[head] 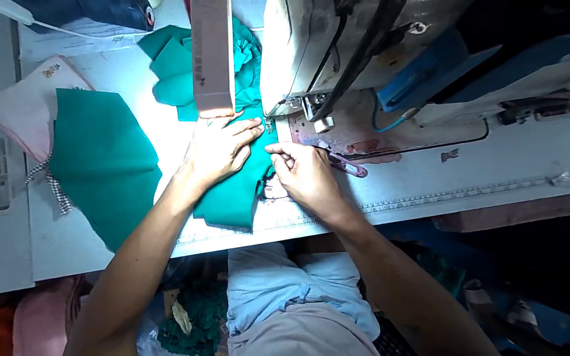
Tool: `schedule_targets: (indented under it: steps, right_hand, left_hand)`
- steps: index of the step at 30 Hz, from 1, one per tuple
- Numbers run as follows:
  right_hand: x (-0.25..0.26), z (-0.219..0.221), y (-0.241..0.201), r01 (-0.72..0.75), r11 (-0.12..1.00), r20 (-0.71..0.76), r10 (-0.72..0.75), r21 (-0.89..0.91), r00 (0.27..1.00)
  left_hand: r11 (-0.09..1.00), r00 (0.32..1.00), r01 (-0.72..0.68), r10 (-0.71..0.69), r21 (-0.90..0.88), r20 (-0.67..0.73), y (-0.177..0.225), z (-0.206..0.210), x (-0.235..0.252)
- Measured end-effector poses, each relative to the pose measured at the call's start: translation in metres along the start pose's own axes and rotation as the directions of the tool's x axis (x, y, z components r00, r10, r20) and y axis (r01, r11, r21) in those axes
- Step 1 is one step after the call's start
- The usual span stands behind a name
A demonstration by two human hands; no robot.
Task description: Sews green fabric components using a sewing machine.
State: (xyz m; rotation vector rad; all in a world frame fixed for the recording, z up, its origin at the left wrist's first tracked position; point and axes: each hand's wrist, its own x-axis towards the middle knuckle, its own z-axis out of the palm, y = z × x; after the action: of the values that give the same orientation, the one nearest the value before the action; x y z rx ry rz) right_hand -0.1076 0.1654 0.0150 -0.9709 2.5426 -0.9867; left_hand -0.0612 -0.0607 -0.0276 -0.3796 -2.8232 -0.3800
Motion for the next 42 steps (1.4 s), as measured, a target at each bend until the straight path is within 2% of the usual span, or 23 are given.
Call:
schedule_targets:
  steps: [2, 3, 4, 6, 7, 8, 10, 13, 14, 16, 18, 20, 22, 25, 26, 28, 29, 30, 31, 32, 33, 35, 42]
  right_hand:
    - [-0.004, 0.001, -0.003, -0.058, 0.998, -0.018, 0.059, 0.038, 0.998]
    - [-0.007, 0.004, -0.005, -0.088, 0.994, -0.043, 0.091, 0.065, 0.995]
    - [-0.010, 0.008, -0.006, -0.122, 0.989, -0.069, 0.128, 0.081, 0.989]
    - [-0.014, 0.013, -0.009, -0.192, 0.975, -0.086, 0.203, 0.114, 0.975]
    - [-0.016, 0.017, -0.011, -0.198, 0.972, -0.094, 0.210, 0.123, 0.973]
    - [-0.017, 0.020, -0.012, -0.185, 0.975, -0.102, 0.199, 0.126, 0.975]
    - [-0.019, 0.021, -0.011, -0.140, 0.977, -0.097, 0.157, 0.162, 0.983]
    - [-0.021, 0.014, -0.006, -0.137, 0.904, -0.037, 0.166, 0.406, 0.985]
    - [-0.021, 0.010, -0.003, -0.143, 0.862, -0.014, 0.171, 0.486, 0.985]
    - [-0.021, 0.003, 0.002, -0.157, 0.796, 0.016, 0.182, 0.584, 0.983]
    - [-0.020, -0.002, 0.004, -0.159, 0.801, 0.017, 0.183, 0.577, 0.983]
    - [-0.020, -0.003, 0.003, -0.108, 0.905, -0.036, 0.135, 0.412, 0.990]
    - [-0.020, -0.001, 0.001, -0.037, 0.987, -0.091, 0.052, 0.159, 0.994]
    - [-0.020, 0.008, 0.001, 0.020, 0.999, -0.085, -0.022, -0.032, 0.996]
    - [-0.020, 0.011, 0.001, 0.028, 0.997, -0.091, -0.034, -0.067, 0.995]
    - [-0.020, 0.014, -0.002, 0.034, 0.991, -0.094, -0.046, -0.129, 0.994]
    - [-0.022, 0.015, -0.003, 0.038, 0.987, -0.094, -0.053, -0.153, 0.994]
    - [-0.023, 0.015, -0.004, 0.044, 0.985, -0.091, -0.059, -0.167, 0.994]
    - [-0.023, 0.015, -0.005, 0.049, 0.984, -0.090, -0.065, -0.170, 0.994]
    - [-0.024, 0.016, -0.004, 0.058, 0.984, -0.096, -0.075, -0.166, 0.993]
    - [-0.024, 0.016, -0.003, 0.063, 0.985, -0.101, -0.080, -0.163, 0.992]
    - [-0.025, 0.015, -0.001, 0.057, 0.987, -0.104, -0.073, -0.153, 0.992]
    - [-0.014, 0.013, 0.001, 0.065, 0.986, -0.095, -0.080, -0.152, 0.992]
  left_hand:
    - [0.998, 0.999, 0.051, -0.051, 0.032, 0.014, 0.006, -0.002, -0.002]
    - [0.988, 0.991, 0.134, -0.135, 0.076, 0.008, 0.015, -0.005, -0.005]
    - [0.954, 0.961, 0.276, -0.275, 0.121, -0.025, 0.028, -0.009, -0.011]
    - [0.773, 0.792, 0.608, -0.607, 0.182, -0.070, 0.055, -0.017, -0.027]
    - [0.680, 0.702, 0.705, -0.709, 0.201, -0.062, 0.062, -0.020, -0.033]
    - [0.635, 0.654, 0.748, -0.755, 0.196, -0.051, 0.065, -0.022, -0.037]
    - [0.655, 0.659, 0.751, -0.752, 0.085, -0.028, 0.067, -0.027, -0.040]
    - [0.679, 0.675, 0.710, -0.732, -0.184, -0.095, 0.060, -0.034, -0.031]
    - [0.654, 0.655, 0.702, -0.748, -0.282, -0.105, 0.056, -0.033, -0.029]
    - [0.567, 0.588, 0.740, -0.807, -0.362, -0.063, 0.051, -0.036, -0.027]
    - [0.513, 0.552, 0.767, -0.834, -0.386, -0.012, 0.044, -0.036, -0.028]
    - [0.524, 0.575, 0.759, -0.818, -0.386, 0.020, 0.044, -0.037, -0.029]
    - [0.555, 0.601, 0.766, -0.797, -0.323, 0.055, 0.044, -0.041, -0.027]
    - [0.581, 0.602, 0.796, -0.791, -0.171, 0.110, 0.045, -0.045, -0.022]
    - [0.611, 0.616, 0.788, -0.784, -0.073, 0.078, 0.048, -0.045, -0.020]
    - [0.694, 0.713, 0.694, -0.699, 0.191, -0.048, 0.057, -0.045, -0.016]
    - [0.763, 0.801, 0.593, -0.591, 0.257, -0.094, 0.061, -0.045, -0.014]
    - [0.876, 0.902, 0.431, -0.409, 0.217, -0.139, 0.061, -0.042, -0.014]
    - [0.964, 0.965, 0.235, -0.217, 0.120, -0.148, 0.058, -0.038, -0.012]
    - [0.998, 0.989, 0.061, -0.064, -0.023, -0.131, 0.052, -0.029, -0.011]
    - [0.989, 0.995, -0.030, 0.016, -0.141, -0.096, 0.046, -0.018, -0.012]
    - [0.962, 0.997, -0.058, 0.041, -0.268, -0.068, 0.037, -0.001, -0.019]
    - [0.968, 0.999, -0.040, 0.031, -0.247, -0.041, 0.023, 0.001, -0.016]
